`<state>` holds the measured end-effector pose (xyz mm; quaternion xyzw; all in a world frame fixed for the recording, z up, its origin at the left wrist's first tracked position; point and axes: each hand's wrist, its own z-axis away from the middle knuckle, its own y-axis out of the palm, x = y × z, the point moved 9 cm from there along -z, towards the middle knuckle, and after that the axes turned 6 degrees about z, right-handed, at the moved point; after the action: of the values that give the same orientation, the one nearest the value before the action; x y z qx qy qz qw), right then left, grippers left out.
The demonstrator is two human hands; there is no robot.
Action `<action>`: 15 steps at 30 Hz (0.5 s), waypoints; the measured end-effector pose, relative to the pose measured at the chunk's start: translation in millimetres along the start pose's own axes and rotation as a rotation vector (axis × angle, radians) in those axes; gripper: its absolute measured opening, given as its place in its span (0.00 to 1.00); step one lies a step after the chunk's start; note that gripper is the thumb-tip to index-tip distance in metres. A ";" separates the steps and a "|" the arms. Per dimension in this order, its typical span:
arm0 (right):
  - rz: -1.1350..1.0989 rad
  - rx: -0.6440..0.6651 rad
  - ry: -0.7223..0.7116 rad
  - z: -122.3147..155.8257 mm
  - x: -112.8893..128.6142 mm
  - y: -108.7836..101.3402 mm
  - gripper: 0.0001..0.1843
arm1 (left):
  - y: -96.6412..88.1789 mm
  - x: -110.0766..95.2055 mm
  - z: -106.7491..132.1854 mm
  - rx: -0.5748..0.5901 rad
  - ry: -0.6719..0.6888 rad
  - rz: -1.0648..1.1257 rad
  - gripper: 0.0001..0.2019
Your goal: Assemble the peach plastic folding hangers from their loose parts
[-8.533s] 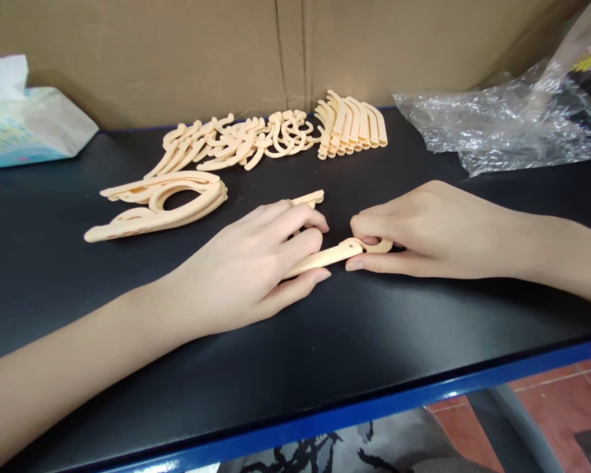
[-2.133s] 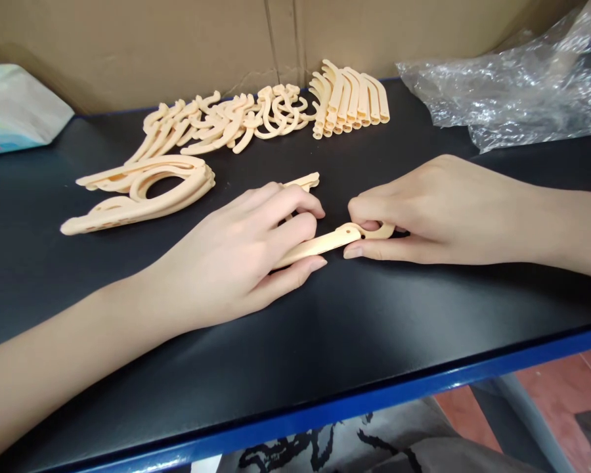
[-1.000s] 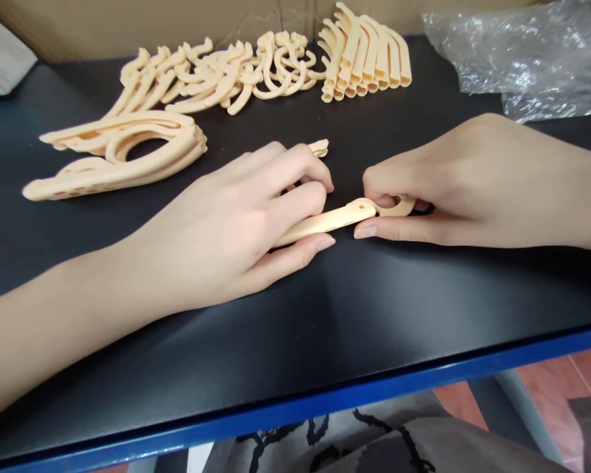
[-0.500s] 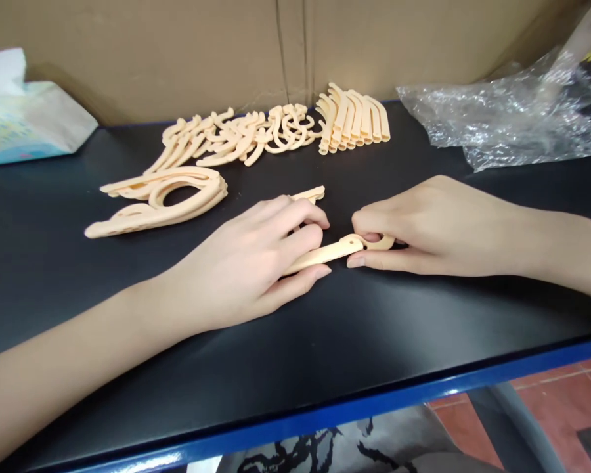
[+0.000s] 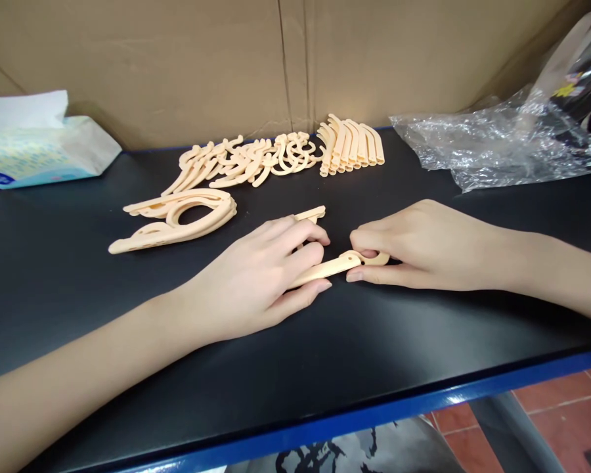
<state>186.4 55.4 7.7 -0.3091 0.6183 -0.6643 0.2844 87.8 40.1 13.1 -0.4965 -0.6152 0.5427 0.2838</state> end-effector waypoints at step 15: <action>0.023 0.010 0.014 -0.8 -0.2 0.1 0.20 | -2.3 0.2 -1.0 0.018 -0.020 0.018 0.11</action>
<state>186.0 56.1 7.5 -0.2958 0.6205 -0.6662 0.2893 87.9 40.9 15.5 -0.4940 -0.6087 0.5555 0.2774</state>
